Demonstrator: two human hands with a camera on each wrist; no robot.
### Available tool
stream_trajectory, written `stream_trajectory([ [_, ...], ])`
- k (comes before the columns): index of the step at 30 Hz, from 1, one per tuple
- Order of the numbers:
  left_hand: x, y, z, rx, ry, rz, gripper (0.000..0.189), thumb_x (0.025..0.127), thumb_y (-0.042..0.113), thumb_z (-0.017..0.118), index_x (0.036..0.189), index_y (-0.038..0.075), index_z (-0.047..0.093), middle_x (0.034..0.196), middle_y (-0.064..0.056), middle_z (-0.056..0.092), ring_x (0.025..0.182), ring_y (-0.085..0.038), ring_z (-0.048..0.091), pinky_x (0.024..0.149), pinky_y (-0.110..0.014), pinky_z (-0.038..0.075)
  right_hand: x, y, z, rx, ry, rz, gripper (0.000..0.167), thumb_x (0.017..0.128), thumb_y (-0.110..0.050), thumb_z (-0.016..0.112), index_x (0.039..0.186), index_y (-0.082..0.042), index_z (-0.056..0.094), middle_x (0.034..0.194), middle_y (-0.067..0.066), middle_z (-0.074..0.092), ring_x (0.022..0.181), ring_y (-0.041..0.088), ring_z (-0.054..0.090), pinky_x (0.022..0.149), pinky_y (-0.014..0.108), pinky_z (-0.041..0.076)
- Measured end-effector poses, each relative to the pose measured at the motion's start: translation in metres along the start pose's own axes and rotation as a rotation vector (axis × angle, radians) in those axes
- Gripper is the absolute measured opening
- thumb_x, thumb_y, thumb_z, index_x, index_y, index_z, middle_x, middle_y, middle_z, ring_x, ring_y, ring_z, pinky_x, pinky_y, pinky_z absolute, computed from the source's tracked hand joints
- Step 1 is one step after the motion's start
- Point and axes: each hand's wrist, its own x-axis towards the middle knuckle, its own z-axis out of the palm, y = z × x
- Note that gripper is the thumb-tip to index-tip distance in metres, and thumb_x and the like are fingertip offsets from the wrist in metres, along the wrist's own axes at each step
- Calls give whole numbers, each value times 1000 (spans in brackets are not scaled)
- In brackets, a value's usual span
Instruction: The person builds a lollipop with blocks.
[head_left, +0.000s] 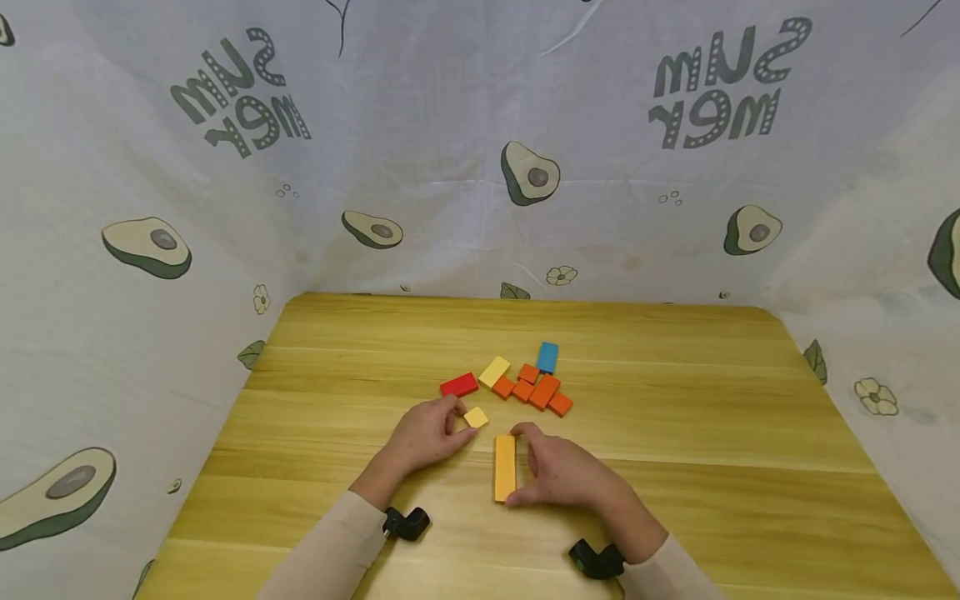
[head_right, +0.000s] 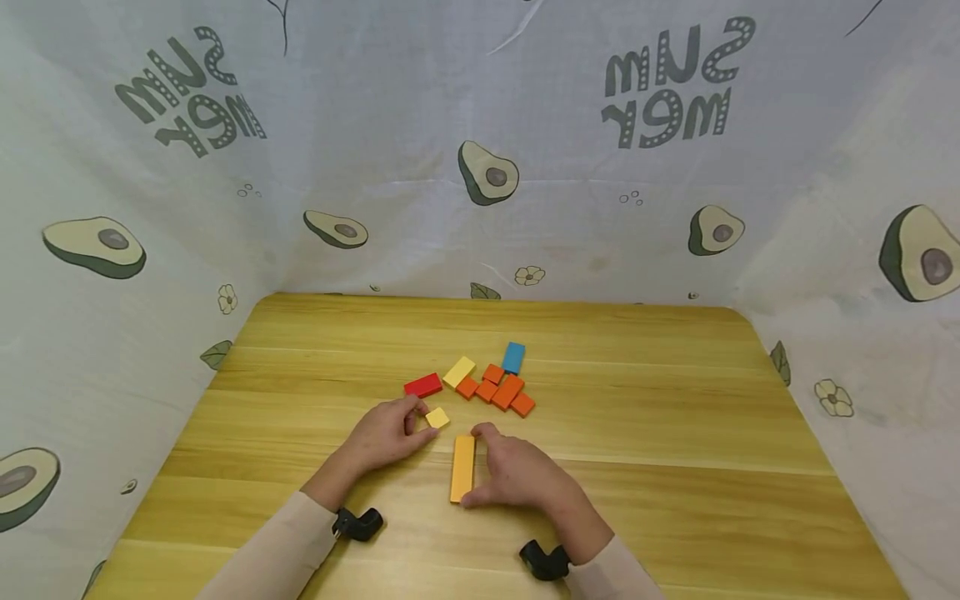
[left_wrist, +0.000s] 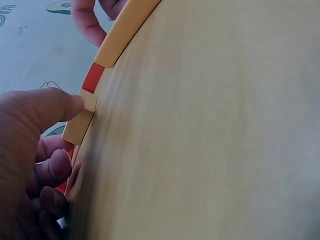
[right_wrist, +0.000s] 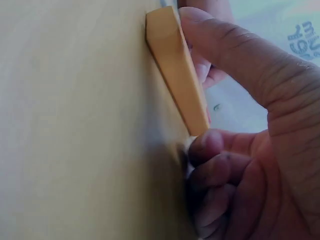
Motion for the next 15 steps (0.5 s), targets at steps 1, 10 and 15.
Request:
stream_trajectory([
  [1, 0, 0, 0, -2, 1, 0, 30, 91, 41, 74, 108, 17, 67, 69, 11, 53, 59, -4, 46, 59, -23, 39, 0, 1, 0, 5, 6, 2, 90, 72, -55, 89, 137, -10, 48, 74, -10, 54, 60, 2, 47, 57, 23, 42],
  [10, 4, 9, -1, -56, -13, 37, 30, 94, 37, 73, 113, 13, 70, 69, 11, 55, 57, -2, 45, 58, -21, 39, -1, 1, -1, -6, 39, -17, 82, 73, -56, 88, 132, -13, 51, 73, -11, 52, 60, 0, 44, 57, 21, 40],
  [15, 8, 13, 4, -66, -26, 96, 31, 95, 34, 72, 118, 13, 72, 68, 13, 56, 57, 1, 45, 59, -21, 40, 0, 2, -2, 19, 39, 6, 80, 74, -53, 88, 131, -12, 52, 74, -10, 53, 60, 2, 46, 57, 22, 40],
])
